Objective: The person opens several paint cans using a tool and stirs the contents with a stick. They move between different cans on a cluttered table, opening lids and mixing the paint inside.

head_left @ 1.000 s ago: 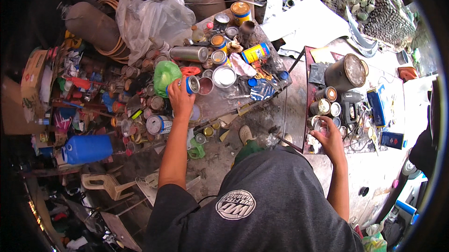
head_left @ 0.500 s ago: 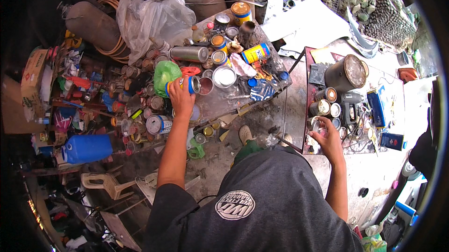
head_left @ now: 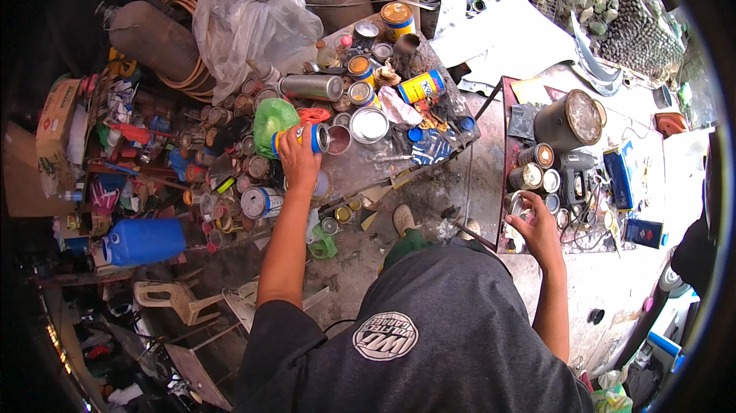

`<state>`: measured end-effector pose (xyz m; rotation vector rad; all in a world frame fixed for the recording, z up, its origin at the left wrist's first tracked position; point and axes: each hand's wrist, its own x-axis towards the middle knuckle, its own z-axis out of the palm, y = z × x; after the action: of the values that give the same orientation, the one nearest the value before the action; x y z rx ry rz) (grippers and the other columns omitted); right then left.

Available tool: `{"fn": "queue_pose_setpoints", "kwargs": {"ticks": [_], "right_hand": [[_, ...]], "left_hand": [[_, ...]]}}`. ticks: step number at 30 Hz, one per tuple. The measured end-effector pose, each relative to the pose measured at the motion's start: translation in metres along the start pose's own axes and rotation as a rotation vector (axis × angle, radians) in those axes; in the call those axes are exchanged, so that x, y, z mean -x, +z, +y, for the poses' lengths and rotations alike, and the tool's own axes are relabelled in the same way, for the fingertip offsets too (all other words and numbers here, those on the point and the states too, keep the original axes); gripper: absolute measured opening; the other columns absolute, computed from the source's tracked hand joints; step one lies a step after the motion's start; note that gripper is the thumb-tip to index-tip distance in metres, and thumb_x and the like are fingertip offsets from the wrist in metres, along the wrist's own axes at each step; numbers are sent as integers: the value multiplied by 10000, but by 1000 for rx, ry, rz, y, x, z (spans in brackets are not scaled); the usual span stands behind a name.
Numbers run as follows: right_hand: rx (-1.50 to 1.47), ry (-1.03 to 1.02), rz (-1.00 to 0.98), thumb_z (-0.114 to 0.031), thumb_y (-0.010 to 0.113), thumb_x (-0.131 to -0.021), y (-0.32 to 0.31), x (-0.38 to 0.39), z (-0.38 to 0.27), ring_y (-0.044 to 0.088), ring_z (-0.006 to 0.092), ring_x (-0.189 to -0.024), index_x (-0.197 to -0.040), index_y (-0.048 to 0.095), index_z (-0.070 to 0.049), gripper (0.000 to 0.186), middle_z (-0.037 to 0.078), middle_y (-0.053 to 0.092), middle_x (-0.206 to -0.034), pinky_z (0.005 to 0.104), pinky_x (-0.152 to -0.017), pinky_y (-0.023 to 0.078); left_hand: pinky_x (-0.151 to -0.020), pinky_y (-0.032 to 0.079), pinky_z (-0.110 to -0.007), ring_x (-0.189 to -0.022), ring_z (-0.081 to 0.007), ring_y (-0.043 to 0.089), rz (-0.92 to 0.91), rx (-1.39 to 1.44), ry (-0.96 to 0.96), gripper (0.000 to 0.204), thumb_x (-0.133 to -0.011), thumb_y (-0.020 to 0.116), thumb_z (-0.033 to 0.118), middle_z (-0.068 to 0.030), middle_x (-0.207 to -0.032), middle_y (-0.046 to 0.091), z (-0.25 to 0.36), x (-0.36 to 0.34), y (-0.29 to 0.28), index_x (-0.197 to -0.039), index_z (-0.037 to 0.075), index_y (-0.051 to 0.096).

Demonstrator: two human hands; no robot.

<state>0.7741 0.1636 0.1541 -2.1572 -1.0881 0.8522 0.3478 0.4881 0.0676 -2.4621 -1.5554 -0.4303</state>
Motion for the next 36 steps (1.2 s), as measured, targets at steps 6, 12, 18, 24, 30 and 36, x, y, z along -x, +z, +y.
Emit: {"fn": "queue_pose_setpoints", "kwargs": {"ticks": [6, 12, 18, 24, 30, 36], "right_hand": [[5, 26, -14, -210, 873, -810, 0, 0, -1, 660, 342, -1136, -1344, 602, -72, 614, 205, 698, -1200, 421, -944, 504], [-29, 15, -20, -194, 873, -811, 3, 0, -2, 662, 325, -1128, -1330, 608, -51, 601, 181, 704, -1204, 412, -945, 509], [-25, -12, -25, -192, 870, -817, 3, 0, -8, 669, 317, -1110, -1330, 606, -38, 597, 178, 704, -1200, 409, -930, 520], [-43, -1, -35, -204, 871, -822, 4, -2, -8, 676, 326, -1090, -1330, 608, -37, 595, 185, 704, -1196, 401, -898, 531], [-16, -16, 1, -238, 876, -821, 9, -3, -6, 688, 352, -1071, -1335, 580, -4, 637, 215, 698, -1217, 420, -904, 531], [25, -34, -17, -289, 884, -803, -1, 4, 1, 645, 413, -1193, -1314, 588, 36, 675, 252, 680, -1252, 453, -1001, 500]], "left_hand": [[-1132, 383, -520, -1313, -379, 463, 31, 24, -33, 867, -648, 883, 102, -142, -1379, 516, -2, 1, 3, -1432, 137, 515], [-1124, 387, -520, -1288, -396, 478, 19, 176, -162, 848, -664, 871, 137, -167, -1349, 542, 5, -2, 3, -1432, 106, 514], [-1127, 378, -527, -1281, -409, 476, 20, 322, -238, 830, -681, 846, 188, -188, -1334, 567, 6, -1, -2, -1429, 66, 509], [-1142, 359, -518, -1310, -411, 462, -20, 424, -326, 854, -699, 863, 230, -205, -1374, 560, 1, 6, -3, -1447, 50, 494], [-1127, 382, -485, -1285, -377, 518, 9, 647, -462, 823, -733, 890, 247, -207, -1368, 589, -15, 12, 4, -1428, 24, 509], [-1081, 463, -406, -1233, -242, 611, 200, 1082, -590, 794, -819, 871, 130, -165, -1408, 594, -4, 19, -8, -1484, -13, 463]]}}
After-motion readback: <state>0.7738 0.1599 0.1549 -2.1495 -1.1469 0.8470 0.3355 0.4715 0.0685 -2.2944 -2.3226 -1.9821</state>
